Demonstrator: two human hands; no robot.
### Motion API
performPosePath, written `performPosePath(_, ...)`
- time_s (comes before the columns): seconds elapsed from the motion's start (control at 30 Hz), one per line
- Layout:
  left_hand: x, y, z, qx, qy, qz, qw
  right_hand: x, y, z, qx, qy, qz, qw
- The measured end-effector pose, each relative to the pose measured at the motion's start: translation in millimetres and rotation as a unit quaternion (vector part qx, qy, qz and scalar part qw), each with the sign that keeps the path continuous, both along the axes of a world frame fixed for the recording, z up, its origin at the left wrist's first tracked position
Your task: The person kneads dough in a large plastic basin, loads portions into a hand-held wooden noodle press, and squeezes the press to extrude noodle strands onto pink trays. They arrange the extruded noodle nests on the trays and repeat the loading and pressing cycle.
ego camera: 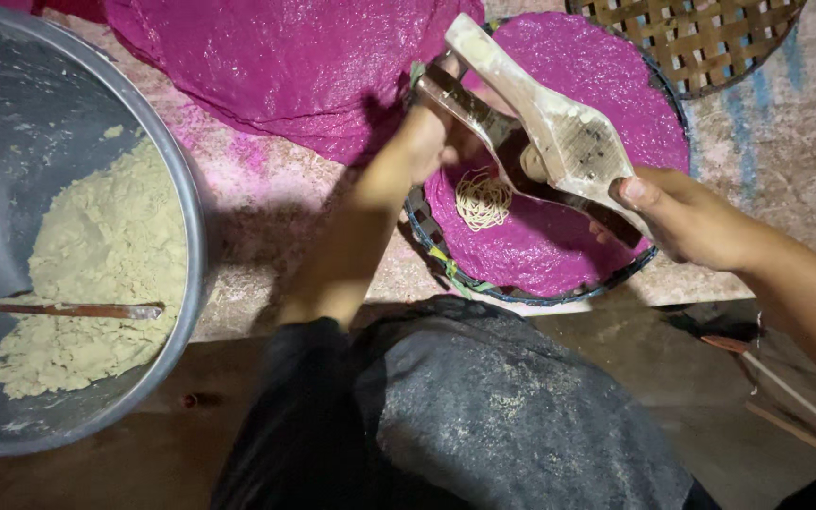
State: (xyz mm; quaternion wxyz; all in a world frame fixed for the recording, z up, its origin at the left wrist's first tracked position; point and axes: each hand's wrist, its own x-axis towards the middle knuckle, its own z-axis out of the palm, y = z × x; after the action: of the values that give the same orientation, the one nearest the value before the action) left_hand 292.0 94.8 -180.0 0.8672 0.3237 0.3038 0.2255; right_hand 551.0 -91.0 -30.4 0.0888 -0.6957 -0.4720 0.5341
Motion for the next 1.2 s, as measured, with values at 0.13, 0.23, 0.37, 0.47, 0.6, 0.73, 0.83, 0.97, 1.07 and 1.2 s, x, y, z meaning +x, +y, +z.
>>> performPosePath(0.13, 0, -28, -47, 0.065, 0.045, -0.064, 0.995, 14, -2, -28, 0.079, 0.007, 0.018, 0.997)
performPosePath(0.23, -16, -43, -46, 0.375, 0.113, -0.009, 0.920, 27, -4, -55, 0.222, 0.012, 0.082, 0.971)
performPosePath(0.37, -62, -85, -4, 0.538, 0.395, -0.067, 0.741, 47, -17, -74, 0.173, 0.052, -0.004, 0.984)
performPosePath(0.47, -66, -94, 21, 0.643, 0.408, -0.019, 0.648, 50, -26, -70, 0.128, 0.066, -0.097, 0.985)
performPosePath(0.6, -51, -84, 30, 0.723, 0.384, 0.016, 0.574, 34, -26, -55, 0.220, 0.161, -0.045, 0.961)
performPosePath(0.73, -40, -86, 25, 0.734, 0.314, 0.025, 0.601, 22, -27, -42, 0.230, 0.181, -0.039, 0.955)
performPosePath(0.83, -32, -81, 25, 0.669, 0.249, 0.025, 0.700, 28, -33, -40, 0.167, 0.132, -0.114, 0.970)
performPosePath(0.97, -9, -41, 35, 0.402, -0.104, 0.156, 0.896, 39, -37, -47, 0.089, 0.169, -0.064, 0.980)
performPosePath(1.07, 12, -10, 49, -0.002, -0.468, 0.009, 0.884, 41, -31, -50, -0.020, 0.226, -0.020, 0.974)
performPosePath(1.2, 34, 2, 63, 0.067, -0.512, 0.003, 0.857, 46, -7, -33, -0.144, 0.128, -0.046, 0.980)
